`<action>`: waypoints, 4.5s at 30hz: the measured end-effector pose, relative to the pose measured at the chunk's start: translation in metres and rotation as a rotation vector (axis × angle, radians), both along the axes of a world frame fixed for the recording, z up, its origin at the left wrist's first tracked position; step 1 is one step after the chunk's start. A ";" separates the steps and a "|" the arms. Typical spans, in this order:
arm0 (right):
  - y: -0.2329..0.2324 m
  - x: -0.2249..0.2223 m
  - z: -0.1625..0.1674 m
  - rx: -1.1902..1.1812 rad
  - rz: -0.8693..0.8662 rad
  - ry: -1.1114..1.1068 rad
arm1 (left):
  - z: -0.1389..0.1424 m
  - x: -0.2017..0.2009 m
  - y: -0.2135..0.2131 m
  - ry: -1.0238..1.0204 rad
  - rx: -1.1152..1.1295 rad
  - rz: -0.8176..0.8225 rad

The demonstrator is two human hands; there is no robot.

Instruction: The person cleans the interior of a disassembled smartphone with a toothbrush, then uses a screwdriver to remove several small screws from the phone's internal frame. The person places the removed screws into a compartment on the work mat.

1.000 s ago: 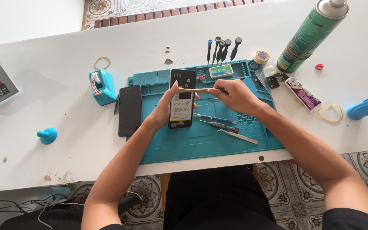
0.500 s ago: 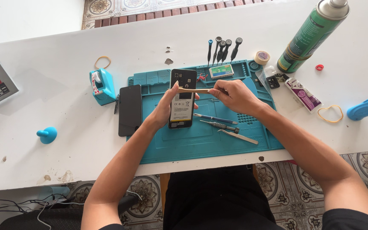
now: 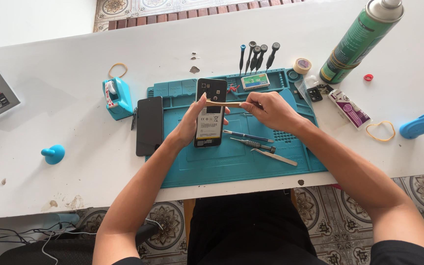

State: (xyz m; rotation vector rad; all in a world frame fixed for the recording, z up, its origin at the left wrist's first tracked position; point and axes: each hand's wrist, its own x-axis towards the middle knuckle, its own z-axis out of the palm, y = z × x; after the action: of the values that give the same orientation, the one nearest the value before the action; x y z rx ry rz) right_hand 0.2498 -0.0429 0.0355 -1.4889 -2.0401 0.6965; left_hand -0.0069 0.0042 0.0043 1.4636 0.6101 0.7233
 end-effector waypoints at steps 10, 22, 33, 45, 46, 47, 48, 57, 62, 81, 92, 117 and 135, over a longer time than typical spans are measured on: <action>0.000 0.000 0.000 -0.007 0.002 -0.003 | 0.001 0.000 -0.001 -0.005 0.003 0.005; 0.000 0.000 0.000 -0.011 0.002 -0.015 | 0.001 0.000 -0.001 -0.004 0.002 0.004; -0.001 -0.001 0.003 -0.013 -0.001 -0.025 | 0.003 0.000 -0.001 -0.002 0.006 0.008; -0.002 -0.002 0.005 -0.006 0.006 -0.037 | 0.003 0.001 0.000 0.024 0.010 0.010; -0.002 -0.002 0.005 -0.004 0.006 -0.034 | 0.003 0.001 0.000 0.029 0.013 0.011; -0.002 -0.002 0.004 -0.002 0.006 -0.032 | 0.003 0.001 0.000 0.033 0.017 0.011; -0.002 -0.002 0.004 0.001 0.006 -0.030 | 0.003 0.001 0.000 0.037 0.021 0.012; -0.001 -0.002 0.003 -0.003 0.006 -0.035 | 0.003 0.001 0.000 0.026 0.009 0.014; -0.001 -0.002 0.003 -0.017 0.003 -0.045 | 0.002 0.001 0.001 0.032 0.010 0.014; -0.003 -0.002 0.005 -0.016 0.021 -0.050 | 0.002 -0.001 0.001 0.074 0.034 0.010; -0.001 -0.002 0.003 0.012 0.040 -0.061 | 0.002 0.000 0.000 0.034 0.019 0.019; 0.000 -0.001 0.001 0.007 0.044 -0.077 | 0.003 0.000 0.000 0.086 0.016 0.029; -0.001 -0.002 0.004 0.007 0.054 -0.084 | 0.003 0.000 0.000 0.066 0.027 0.022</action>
State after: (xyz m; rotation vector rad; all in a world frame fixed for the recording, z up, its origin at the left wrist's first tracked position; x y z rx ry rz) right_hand 0.2476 -0.0437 0.0393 -1.4874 -2.1500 0.6575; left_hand -0.0067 0.0043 0.0073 1.5126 0.6700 0.7057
